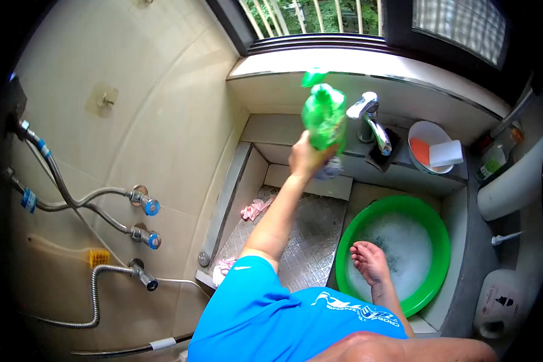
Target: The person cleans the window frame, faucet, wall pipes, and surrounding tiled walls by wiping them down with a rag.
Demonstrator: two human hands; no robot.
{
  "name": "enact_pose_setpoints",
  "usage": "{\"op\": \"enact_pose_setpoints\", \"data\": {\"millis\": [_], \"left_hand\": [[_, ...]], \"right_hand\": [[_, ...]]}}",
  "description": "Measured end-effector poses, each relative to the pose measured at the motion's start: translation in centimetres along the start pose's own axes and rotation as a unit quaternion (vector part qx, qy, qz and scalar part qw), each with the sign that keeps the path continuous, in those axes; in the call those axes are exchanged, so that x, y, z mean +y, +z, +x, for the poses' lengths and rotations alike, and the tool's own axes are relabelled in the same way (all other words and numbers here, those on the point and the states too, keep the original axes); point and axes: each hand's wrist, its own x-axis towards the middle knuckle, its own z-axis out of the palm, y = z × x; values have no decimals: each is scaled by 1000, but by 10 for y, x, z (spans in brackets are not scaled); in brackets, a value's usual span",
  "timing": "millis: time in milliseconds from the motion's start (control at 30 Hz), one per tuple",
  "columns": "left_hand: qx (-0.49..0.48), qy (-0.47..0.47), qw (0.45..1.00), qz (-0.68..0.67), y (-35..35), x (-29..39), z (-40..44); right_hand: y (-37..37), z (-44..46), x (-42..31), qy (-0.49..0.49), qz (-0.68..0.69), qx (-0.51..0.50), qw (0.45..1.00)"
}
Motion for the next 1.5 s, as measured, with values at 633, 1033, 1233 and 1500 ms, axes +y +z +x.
{"op": "enact_pose_setpoints", "data": {"millis": [633, 1033, 1233, 1500], "left_hand": [[171, 183, 803, 541, -86, -208, 96], [346, 247, 833, 355, -161, -52, 88], [520, 231, 691, 447, -209, -42, 144], [176, 84, 784, 589, -75, -178, 147]], "right_hand": [[-10, 4, -1, 9, 52, 10, 999], [-4, 3, -2, 19, 53, 31, 998], [-8, 5, 1, 36, 68, 34, 996], [-10, 0, -10, 10, 83, 65, 994]]}}
